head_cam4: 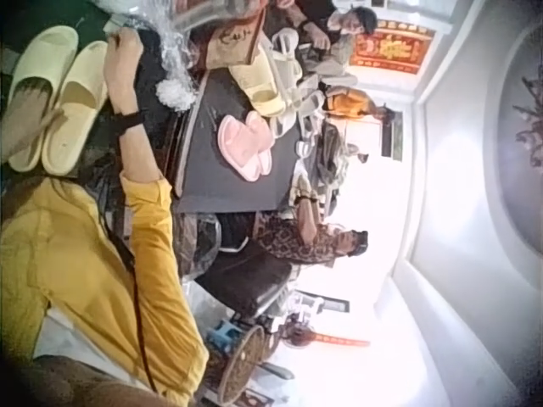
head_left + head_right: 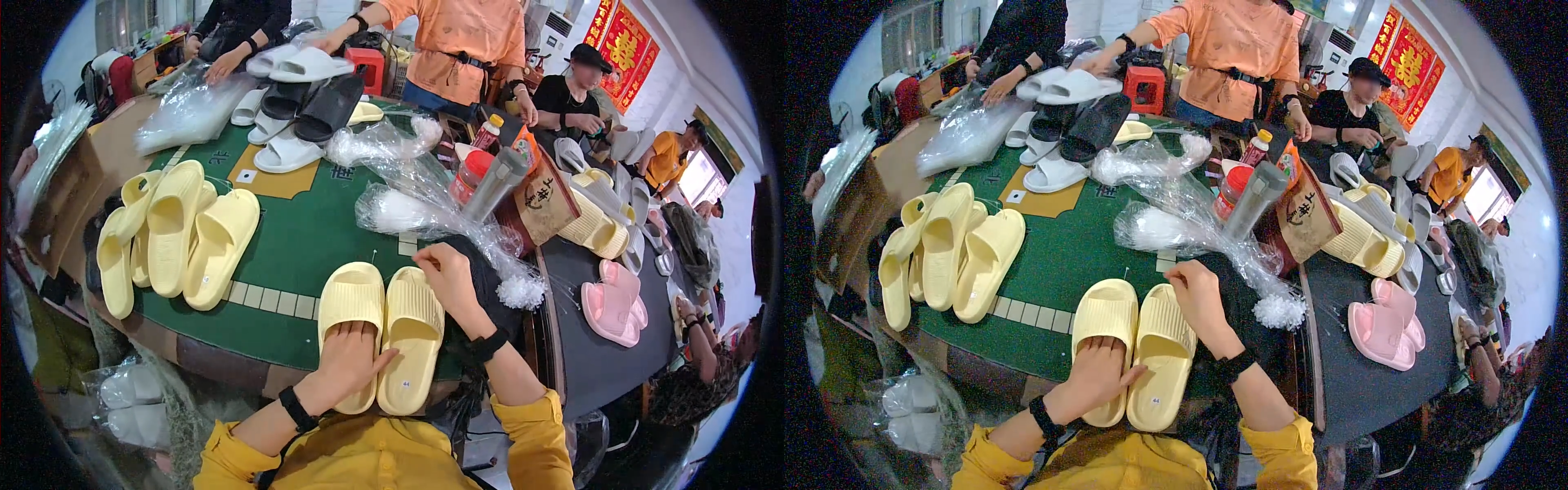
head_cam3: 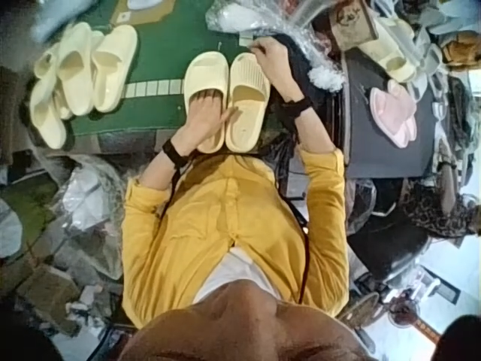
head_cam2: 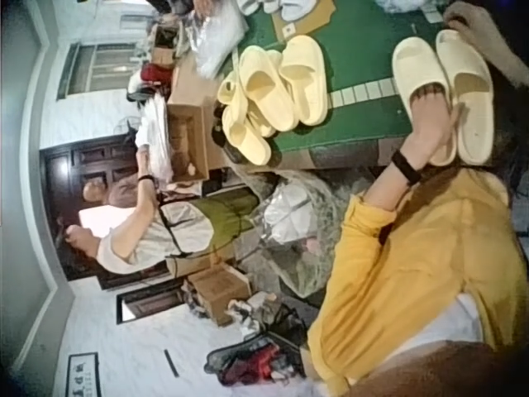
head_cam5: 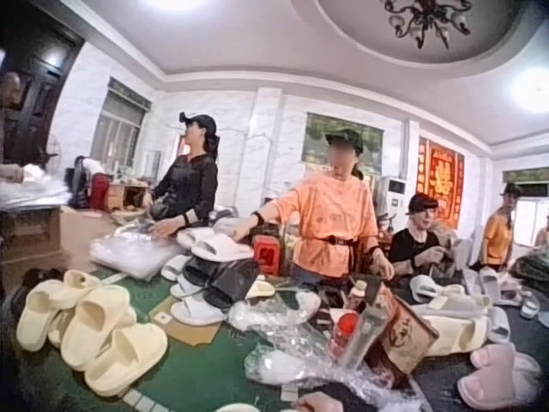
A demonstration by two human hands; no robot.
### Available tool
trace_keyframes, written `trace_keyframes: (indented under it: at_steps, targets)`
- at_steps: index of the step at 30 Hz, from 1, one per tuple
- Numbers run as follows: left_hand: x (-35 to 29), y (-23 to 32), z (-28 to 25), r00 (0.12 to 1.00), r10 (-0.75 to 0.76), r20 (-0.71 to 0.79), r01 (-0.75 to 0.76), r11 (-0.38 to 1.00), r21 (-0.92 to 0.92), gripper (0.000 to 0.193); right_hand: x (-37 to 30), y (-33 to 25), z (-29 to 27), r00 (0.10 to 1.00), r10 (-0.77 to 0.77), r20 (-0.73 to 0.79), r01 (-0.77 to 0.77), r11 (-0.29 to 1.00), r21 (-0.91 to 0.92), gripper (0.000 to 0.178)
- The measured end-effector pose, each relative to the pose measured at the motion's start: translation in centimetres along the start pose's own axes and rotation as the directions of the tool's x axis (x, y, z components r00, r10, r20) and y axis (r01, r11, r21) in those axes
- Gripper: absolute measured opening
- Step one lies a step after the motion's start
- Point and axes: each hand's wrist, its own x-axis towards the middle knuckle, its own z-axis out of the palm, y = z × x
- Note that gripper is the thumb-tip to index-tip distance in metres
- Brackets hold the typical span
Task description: Inspecting, cleaning, and organizing various colored slippers into groups.
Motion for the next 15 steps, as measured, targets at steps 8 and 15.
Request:
trace_keyframes:
  at_steps: [8, 15]
  targets:
    - [-0.4, 0.5, -0.1, 0.995, -0.036, 0.094, 0.04, 0.999, -0.036, 0.062, 3.8, -1.8, 3.5, 0.854, 0.242, 0.461, -0.396, 0.877, 0.272, 0.023]
    - [-0.9, 0.4, -1.2, 1.0, 0.01, 0.004, -0.01, 0.998, -0.054, 0.05, 3.5, -4.1, 2.5, 0.947, 0.042, 0.318, -0.094, 0.984, 0.15, 0.02]
